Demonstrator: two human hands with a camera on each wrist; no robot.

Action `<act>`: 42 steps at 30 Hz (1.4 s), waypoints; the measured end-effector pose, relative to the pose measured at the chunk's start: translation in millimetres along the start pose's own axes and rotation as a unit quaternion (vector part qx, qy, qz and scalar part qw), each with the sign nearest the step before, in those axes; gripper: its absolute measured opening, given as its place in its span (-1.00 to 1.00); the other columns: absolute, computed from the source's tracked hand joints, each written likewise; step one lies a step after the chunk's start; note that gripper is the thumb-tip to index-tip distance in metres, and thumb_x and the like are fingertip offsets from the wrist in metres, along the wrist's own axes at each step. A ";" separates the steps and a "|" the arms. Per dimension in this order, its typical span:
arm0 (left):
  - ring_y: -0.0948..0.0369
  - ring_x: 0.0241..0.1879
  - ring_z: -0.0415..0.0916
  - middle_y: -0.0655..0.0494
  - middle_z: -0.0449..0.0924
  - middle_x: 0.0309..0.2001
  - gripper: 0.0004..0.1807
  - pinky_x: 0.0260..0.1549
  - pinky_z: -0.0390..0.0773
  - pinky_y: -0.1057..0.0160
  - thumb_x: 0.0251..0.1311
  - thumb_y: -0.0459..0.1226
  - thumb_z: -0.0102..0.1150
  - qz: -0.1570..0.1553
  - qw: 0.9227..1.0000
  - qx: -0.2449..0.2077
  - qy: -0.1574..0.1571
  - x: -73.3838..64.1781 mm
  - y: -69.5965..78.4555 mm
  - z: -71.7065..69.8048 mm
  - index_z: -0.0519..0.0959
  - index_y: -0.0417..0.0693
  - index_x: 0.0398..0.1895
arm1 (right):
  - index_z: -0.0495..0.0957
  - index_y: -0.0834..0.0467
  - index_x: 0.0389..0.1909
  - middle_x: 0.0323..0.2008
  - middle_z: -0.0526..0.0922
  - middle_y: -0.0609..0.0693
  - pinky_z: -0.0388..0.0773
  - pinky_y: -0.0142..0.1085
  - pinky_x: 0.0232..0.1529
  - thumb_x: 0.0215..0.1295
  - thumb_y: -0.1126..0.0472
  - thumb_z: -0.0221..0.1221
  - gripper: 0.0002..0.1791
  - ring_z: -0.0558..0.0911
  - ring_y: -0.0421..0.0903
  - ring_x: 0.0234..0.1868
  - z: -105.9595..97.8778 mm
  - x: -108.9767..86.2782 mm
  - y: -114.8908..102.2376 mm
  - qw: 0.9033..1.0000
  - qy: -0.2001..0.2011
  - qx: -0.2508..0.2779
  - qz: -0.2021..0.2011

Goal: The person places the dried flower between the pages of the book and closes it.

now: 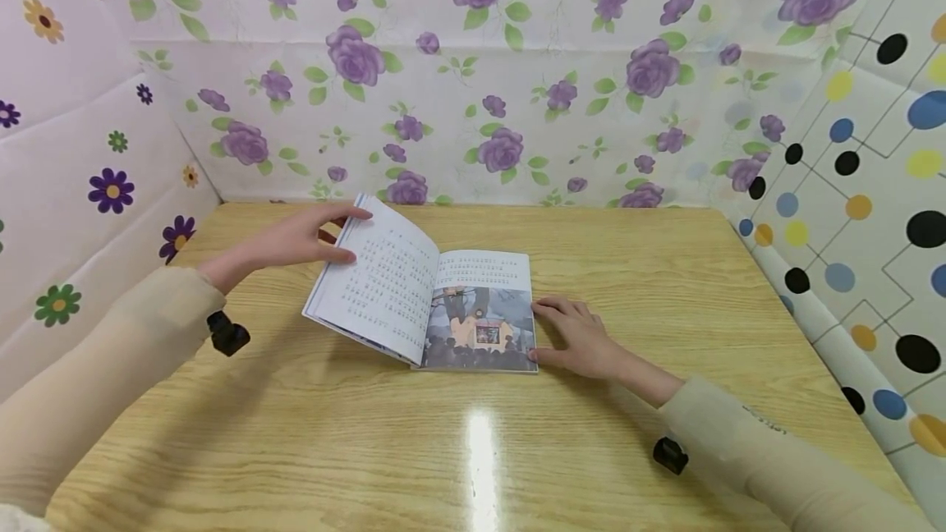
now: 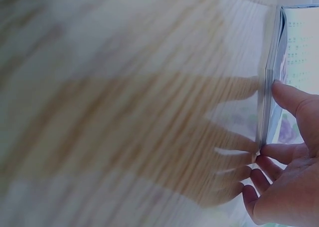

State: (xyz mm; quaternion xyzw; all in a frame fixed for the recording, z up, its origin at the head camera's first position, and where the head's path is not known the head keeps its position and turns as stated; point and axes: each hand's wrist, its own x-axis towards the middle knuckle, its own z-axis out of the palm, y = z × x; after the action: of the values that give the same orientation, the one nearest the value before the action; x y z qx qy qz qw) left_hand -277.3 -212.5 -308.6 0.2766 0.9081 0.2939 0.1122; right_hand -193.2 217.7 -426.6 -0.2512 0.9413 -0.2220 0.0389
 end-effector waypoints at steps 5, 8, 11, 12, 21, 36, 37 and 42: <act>-0.03 0.20 0.36 -0.22 0.33 0.27 -0.36 0.14 0.51 -0.03 0.29 -0.24 0.24 0.002 1.000 0.022 -0.001 14.8 11.6 -5.2 0.33 -0.19 0.41 | 0.29 0.19 0.44 0.42 0.30 0.22 0.23 0.29 0.14 0.25 -0.10 0.31 -0.17 0.27 0.33 0.35 0.3 0.0 0.2 1.000 0.002 -0.001 -0.002; -0.01 0.18 0.37 -0.19 0.35 0.26 -0.42 0.13 0.52 -0.03 0.33 -0.19 0.20 0.012 1.000 0.027 0.001 22.8 19.1 -7.7 0.38 -0.18 0.37 | 0.29 0.20 0.44 0.42 0.30 0.22 0.23 0.30 0.16 0.25 -0.09 0.31 -0.17 0.27 0.33 0.35 0.7 0.1 0.8 1.000 0.004 -0.001 -0.003; -0.01 0.19 0.37 -0.17 0.38 0.25 -0.50 0.16 0.50 -0.05 0.41 -0.16 0.10 0.024 0.999 0.033 -0.001 30.4 26.1 -9.5 0.41 -0.16 0.35 | 0.29 0.20 0.44 0.41 0.30 0.22 0.24 0.31 0.15 0.25 -0.11 0.30 -0.17 0.27 0.33 0.35 1.1 -0.3 1.0 1.000 0.004 -0.002 -0.004; -0.02 0.20 0.37 -0.17 0.38 0.26 -0.52 0.18 0.47 -0.07 0.45 -0.15 0.04 0.028 0.999 0.033 -0.003 32.7 28.3 -9.9 0.41 -0.15 0.35 | 0.29 0.20 0.44 0.41 0.30 0.22 0.24 0.31 0.15 0.25 -0.12 0.30 -0.17 0.27 0.32 0.34 1.3 -0.6 1.0 1.000 0.005 -0.001 -0.004; -0.01 0.10 0.47 -0.15 0.50 0.14 -0.68 0.11 0.48 0.00 0.48 -0.39 -0.13 0.113 0.991 0.071 0.020 62.2 38.3 -6.8 0.54 -0.17 0.16 | 0.28 0.21 0.44 0.42 0.30 0.24 0.19 0.31 0.24 0.26 -0.08 0.30 -0.17 0.28 0.31 0.33 3.3 -2.1 1.3 1.000 0.008 0.010 -0.006; 0.03 0.02 0.43 -0.10 0.29 0.03 -0.88 -0.04 0.60 0.16 0.39 -0.37 0.08 0.189 0.976 0.090 0.063 108.4 54.0 14.6 0.61 -0.09 -0.14 | 0.29 0.20 0.44 0.43 0.30 0.22 0.19 0.29 0.23 0.26 -0.07 0.30 -0.19 0.28 0.30 0.33 4.0 -3.2 1.9 1.000 0.012 0.011 -0.014; 0.02 0.04 0.42 -0.11 0.27 0.07 -0.89 -0.04 0.60 0.15 0.39 -0.37 0.08 0.197 0.974 0.090 0.060 111.6 55.8 16.6 0.60 -0.11 -0.13 | 0.29 0.20 0.44 0.42 0.30 0.22 0.19 0.29 0.22 0.27 -0.07 0.30 -0.19 0.28 0.30 0.33 3.9 -3.2 2.2 1.000 0.012 0.011 -0.015; -0.01 0.08 0.44 -0.13 0.37 0.13 -0.86 0.01 0.58 0.11 0.41 -0.35 0.07 0.216 0.970 0.106 0.026 126.9 64.4 26.6 0.56 -0.15 -0.06 | 0.31 0.23 0.42 0.40 0.31 0.25 0.21 0.30 0.20 0.27 -0.06 0.30 -0.21 0.30 0.32 0.31 2.8 -3.7 1.2 1.000 0.015 0.012 -0.023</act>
State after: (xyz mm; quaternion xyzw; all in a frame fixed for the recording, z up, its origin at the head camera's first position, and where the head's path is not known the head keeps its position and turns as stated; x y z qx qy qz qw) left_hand -343.7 -84.5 -296.8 0.4688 0.8553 0.2204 -0.0076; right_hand -190.0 219.4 -429.8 -0.2691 0.9330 -0.2380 0.0226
